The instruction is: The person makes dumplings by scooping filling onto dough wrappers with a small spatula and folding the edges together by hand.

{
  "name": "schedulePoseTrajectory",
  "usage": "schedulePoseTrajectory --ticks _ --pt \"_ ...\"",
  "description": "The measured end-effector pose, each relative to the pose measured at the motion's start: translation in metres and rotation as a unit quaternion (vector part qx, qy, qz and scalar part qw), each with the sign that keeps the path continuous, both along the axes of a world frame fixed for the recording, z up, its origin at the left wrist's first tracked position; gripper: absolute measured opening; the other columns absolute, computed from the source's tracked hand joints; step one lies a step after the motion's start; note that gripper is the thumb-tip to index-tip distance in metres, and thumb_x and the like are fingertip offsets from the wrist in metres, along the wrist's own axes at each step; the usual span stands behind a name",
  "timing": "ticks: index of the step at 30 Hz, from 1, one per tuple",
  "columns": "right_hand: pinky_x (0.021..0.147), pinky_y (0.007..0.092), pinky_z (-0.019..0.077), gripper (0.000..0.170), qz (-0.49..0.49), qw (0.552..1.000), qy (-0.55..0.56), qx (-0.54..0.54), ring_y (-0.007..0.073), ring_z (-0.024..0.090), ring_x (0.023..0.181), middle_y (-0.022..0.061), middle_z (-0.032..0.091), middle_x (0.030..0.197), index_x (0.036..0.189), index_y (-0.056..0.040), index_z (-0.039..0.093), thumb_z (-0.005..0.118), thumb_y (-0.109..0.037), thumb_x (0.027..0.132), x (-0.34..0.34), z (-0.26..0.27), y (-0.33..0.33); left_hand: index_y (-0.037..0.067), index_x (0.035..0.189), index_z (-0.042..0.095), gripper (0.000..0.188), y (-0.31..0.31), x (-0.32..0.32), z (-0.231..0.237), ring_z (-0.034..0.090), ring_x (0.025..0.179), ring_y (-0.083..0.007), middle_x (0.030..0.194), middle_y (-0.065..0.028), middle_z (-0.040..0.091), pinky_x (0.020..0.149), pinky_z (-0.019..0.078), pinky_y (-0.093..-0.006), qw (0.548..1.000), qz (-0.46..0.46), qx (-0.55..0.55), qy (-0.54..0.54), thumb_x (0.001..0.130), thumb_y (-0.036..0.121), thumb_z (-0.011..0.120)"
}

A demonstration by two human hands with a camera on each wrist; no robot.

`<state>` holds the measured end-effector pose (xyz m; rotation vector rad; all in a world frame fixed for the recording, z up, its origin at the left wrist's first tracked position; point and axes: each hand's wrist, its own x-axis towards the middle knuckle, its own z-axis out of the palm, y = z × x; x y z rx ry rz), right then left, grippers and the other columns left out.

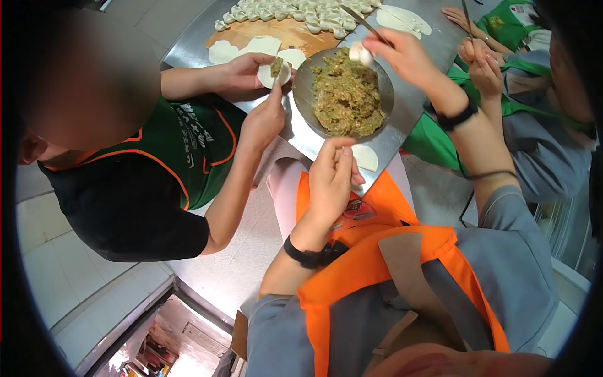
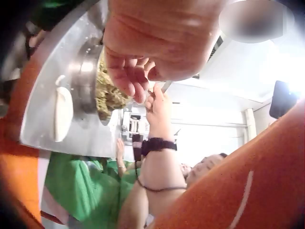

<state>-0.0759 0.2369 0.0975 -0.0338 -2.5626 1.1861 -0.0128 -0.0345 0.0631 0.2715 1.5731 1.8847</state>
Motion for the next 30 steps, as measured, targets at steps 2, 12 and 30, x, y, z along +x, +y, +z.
schedulePoseTrajectory --ticks 2,12,30 --pt "0.065 0.0346 0.0477 0.02 0.021 0.995 0.016 0.099 0.0258 0.062 0.069 0.0131 0.065 0.077 0.093 -0.0032 0.067 0.062 -0.023 0.091 -0.053 -0.026 0.031 -0.001 0.109 0.054 0.015 -0.004 -0.002 -0.024 0.057 0.056 -0.0099 0.068 -0.0036 0.054 0.054 0.0464 -0.0227 0.998 -0.001 -0.055 0.014 0.101 0.008 0.045" --pt "0.071 0.045 0.0519 0.015 0.015 0.932 -0.078 0.355 0.0339 0.066 0.08 0.0156 0.067 0.082 0.093 -0.0067 0.07 0.061 -0.019 0.089 -0.161 -0.101 0.046 0.001 0.101 0.059 0.023 -0.003 -0.001 -0.082 0.06 0.09 -0.0307 0.098 -0.0157 0.059 0.078 0.0498 -0.0413 0.896 -0.013 -0.31 0.319 0.081 0.005 0.068" --pt "0.064 0.0219 0.041 0.02 -0.102 0.977 -0.138 -0.127 0.0057 0.049 0.07 -0.0027 0.056 0.074 0.097 0.0025 0.067 0.061 -0.016 0.095 0.148 -0.046 -0.021 0.001 0.091 0.055 0.017 0.028 0.024 -0.075 0.059 0.081 -0.0378 0.089 -0.0177 0.056 0.071 0.0493 -0.0473 0.837 -0.088 -0.258 0.475 0.079 0.009 0.065"
